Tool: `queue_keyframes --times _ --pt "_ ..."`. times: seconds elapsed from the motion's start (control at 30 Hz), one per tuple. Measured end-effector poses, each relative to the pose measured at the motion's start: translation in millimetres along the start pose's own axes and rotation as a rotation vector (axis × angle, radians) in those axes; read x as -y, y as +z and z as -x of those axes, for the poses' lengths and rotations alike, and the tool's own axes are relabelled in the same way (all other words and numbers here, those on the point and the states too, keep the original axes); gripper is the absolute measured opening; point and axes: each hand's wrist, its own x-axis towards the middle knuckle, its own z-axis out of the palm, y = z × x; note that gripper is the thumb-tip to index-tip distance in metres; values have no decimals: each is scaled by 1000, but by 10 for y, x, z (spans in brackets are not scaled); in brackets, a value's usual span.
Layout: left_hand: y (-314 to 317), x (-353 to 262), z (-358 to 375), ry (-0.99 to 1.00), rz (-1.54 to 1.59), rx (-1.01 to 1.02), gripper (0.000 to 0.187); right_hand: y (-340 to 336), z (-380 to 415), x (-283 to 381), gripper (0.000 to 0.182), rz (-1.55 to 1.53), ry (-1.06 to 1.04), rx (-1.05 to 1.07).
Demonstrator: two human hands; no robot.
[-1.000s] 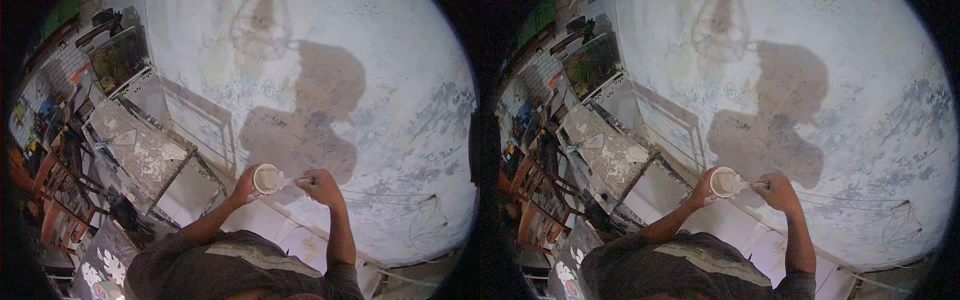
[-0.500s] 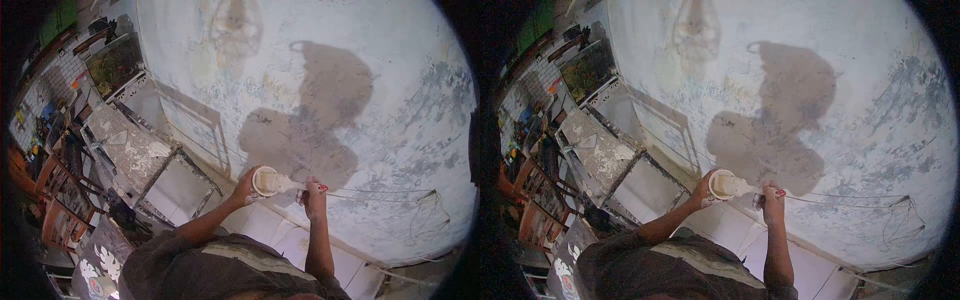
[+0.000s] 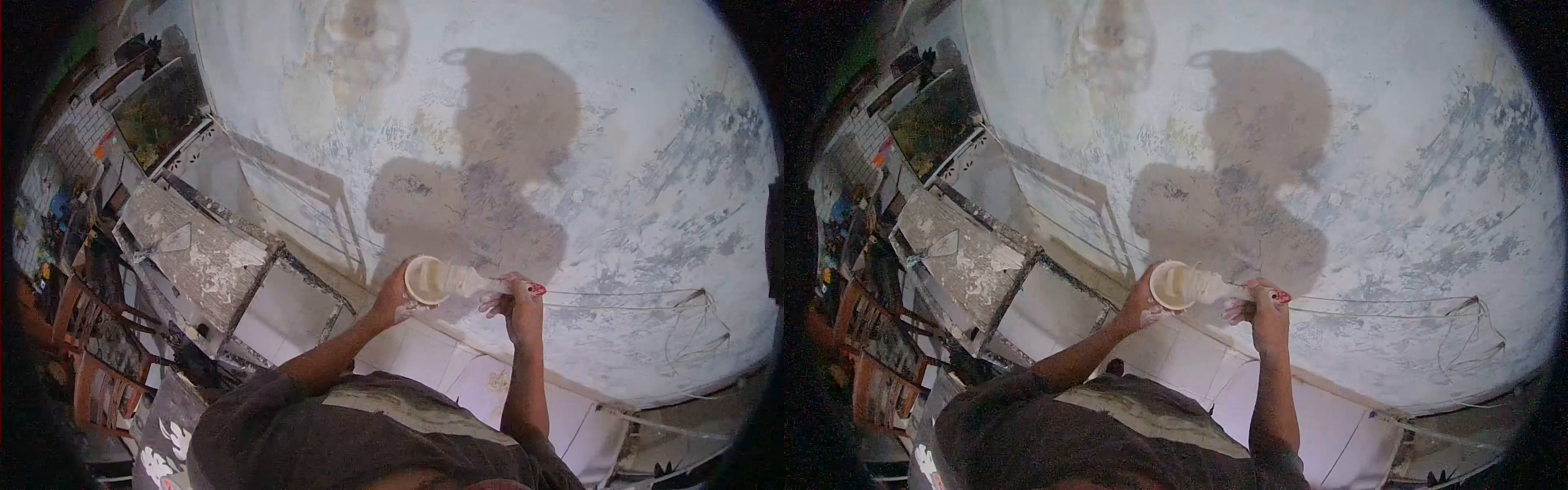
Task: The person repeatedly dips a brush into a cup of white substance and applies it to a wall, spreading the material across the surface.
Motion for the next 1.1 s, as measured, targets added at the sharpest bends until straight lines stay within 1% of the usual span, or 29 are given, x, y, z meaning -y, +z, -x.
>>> queue_keyframes --times 0.03,0.13,0.2,0.23,0.27,0.3,0.37,0.4,0.43,0.47,0.5,0.53,0.6,0.63,0.7,0.73,0.77,0.8,0.83,0.87,0.93,1.0,1.07,1.1 --pt "-54 18 -50 8 70 -4 88 26 -30 -20 23 7 4 -8" --pt "-172 70 -171 7 63 19 86 83 -153 -179 25 -73 -9 -37" --pt "-198 54 -239 -7 78 -5 82 127 -244 -241 26 -232 19 -14" --pt "-209 47 -294 -16 209 -35 82 168 -257 -263 26 -231 17 -19" --pt "-236 40 -346 -24 338 -67 81 225 -266 -289 27 -344 21 7" --pt "-286 32 -390 -21 340 -65 81 292 -278 -308 27 -456 24 37" --pt "-417 -238 -504 -7 135 -62 81 465 -252 -331 29 -476 -24 47" --pt "-442 -237 -571 -6 141 -63 81 524 -247 -334 31 -496 -67 60" --pt "-467 -232 -622 1 176 -72 77 549 -260 -356 31 -491 -65 58" --pt "-492 -224 -652 5 211 -80 73 565 -275 -397 34 -393 -107 107" --pt "-518 -215 -675 2 215 -79 73 584 -282 -423 37 -296 -149 155" --pt "-538 -206 -703 19 245 -82 73 648 -239 -395 37 -294 -150 150" --pt "-569 -156 -758 35 280 -75 72 810 -99 -276 38 -540 -152 338" --pt "-586 -97 -776 22 265 -85 73 816 -74 -249 38 -539 -155 328" --pt "-628 20 -792 6 253 -86 73 785 -43 -207 38 -480 58 397" --pt "-659 55 -799 74 145 -76 74 769 -36 -200 38 -481 54 386" --pt "-676 84 -810 145 36 -66 74 757 -37 -190 38 -291 125 355" --pt "-677 107 -819 147 39 -58 74 760 -43 -179 38 -101 197 323" --pt "-679 130 -819 129 49 -86 76 884 19 -106 37 -59 215 263" --pt "-681 155 -816 111 59 -114 77 899 19 -144 37 -62 214 255" --pt "-691 212 -821 109 36 -115 78 917 14 -231 32 -223 307 253" --pt "-694 278 -818 107 16 -116 79 1011 29 -230 29 -232 298 204" --pt "-691 352 -820 66 110 -143 78 1135 34 -177 27 -233 290 161" --pt "-683 388 -841 67 114 -141 78 1203 37 -137 22 -171 234 118"
